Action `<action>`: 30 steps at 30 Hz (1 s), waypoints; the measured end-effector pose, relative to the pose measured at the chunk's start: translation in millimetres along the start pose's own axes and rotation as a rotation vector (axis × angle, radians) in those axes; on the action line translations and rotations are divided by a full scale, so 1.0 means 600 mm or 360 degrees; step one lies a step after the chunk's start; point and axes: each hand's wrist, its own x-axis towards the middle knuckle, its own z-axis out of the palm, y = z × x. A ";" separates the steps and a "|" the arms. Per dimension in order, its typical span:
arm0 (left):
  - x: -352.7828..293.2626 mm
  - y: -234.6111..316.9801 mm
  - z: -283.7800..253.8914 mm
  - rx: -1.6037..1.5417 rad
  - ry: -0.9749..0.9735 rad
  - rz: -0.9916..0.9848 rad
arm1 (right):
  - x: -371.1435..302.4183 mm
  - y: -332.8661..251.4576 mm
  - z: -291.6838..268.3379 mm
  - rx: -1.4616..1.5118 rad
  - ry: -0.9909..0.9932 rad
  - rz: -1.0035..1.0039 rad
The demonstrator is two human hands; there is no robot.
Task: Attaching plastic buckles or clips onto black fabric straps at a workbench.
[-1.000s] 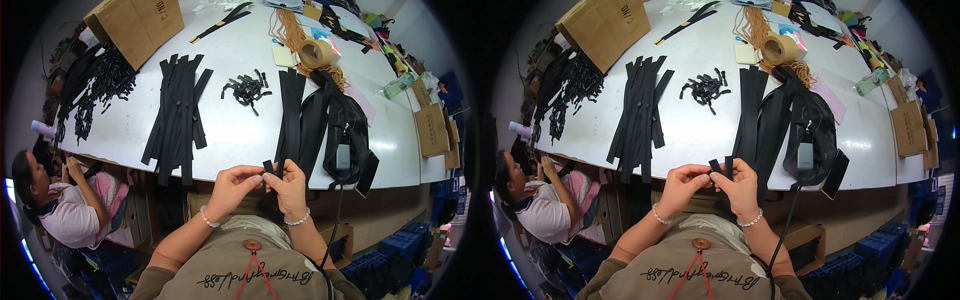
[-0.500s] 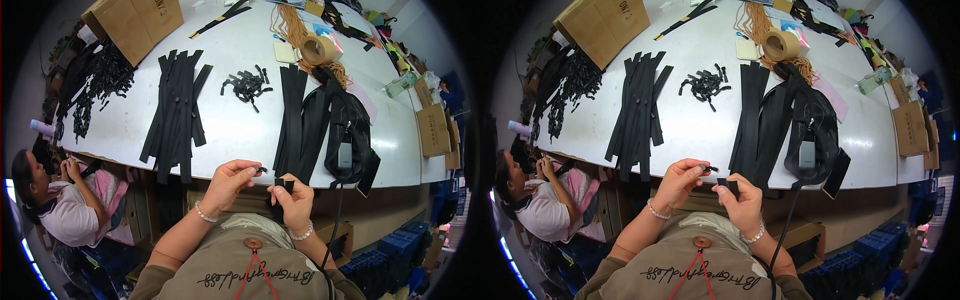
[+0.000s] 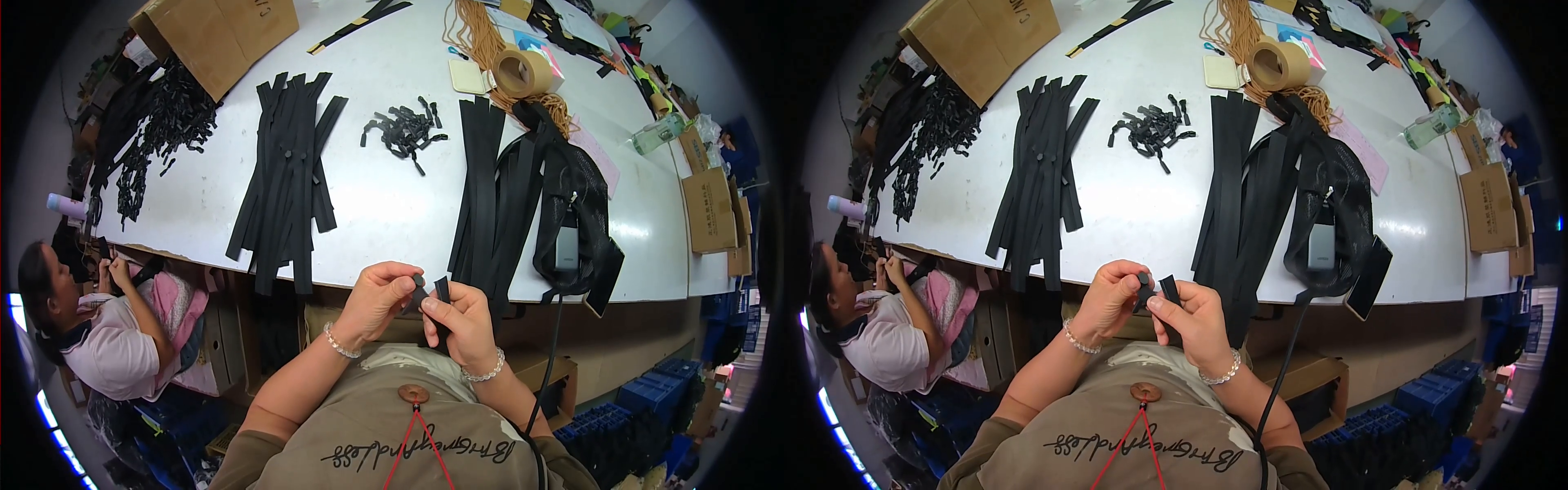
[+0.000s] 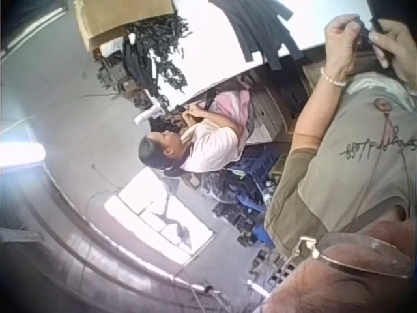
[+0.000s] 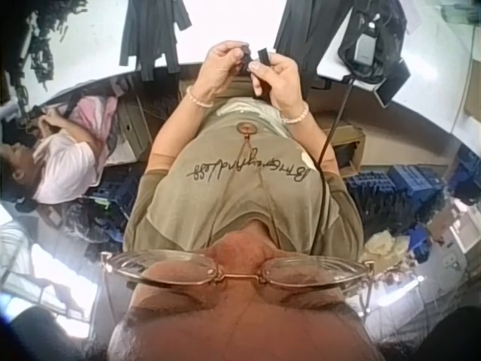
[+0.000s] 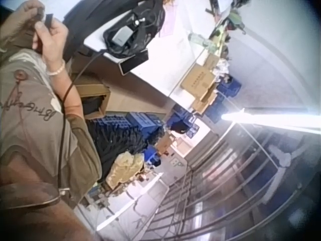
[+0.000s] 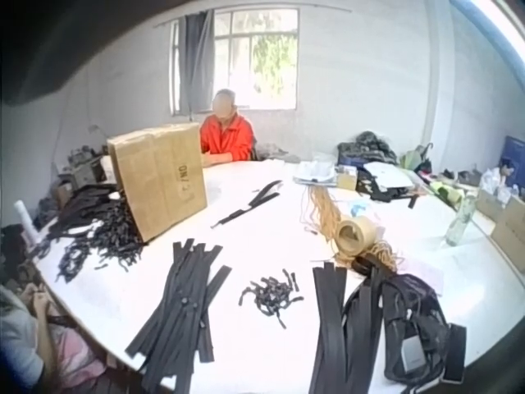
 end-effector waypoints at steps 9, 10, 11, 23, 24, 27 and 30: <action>0.006 -0.010 -0.009 -0.0168 -0.0151 -0.0025 | 0.004 0.000 0.002 0.0259 -0.0015 0.0203; 0.006 -0.011 -0.011 -0.0174 -0.0162 -0.0015 | 0.005 0.001 0.003 0.0295 0.0004 0.0224; 0.006 -0.010 -0.011 -0.0175 -0.0158 -0.0015 | 0.006 0.002 0.004 0.0296 0.0003 0.0227; 0.001 -0.005 0.008 -0.0098 -0.0090 0.0037 | 0.003 0.004 0.011 0.0350 0.0086 0.0150; 0.001 -0.005 0.009 -0.0077 -0.0087 0.0061 | 0.002 0.003 0.013 0.0352 0.0104 0.0142; 0.001 -0.006 0.007 -0.0074 -0.0101 0.0106 | 0.000 0.003 0.017 0.0350 0.0122 0.0123; 0.000 -0.003 0.010 -0.0075 -0.0141 0.0161 | -0.001 0.003 0.018 0.0345 0.0107 0.0114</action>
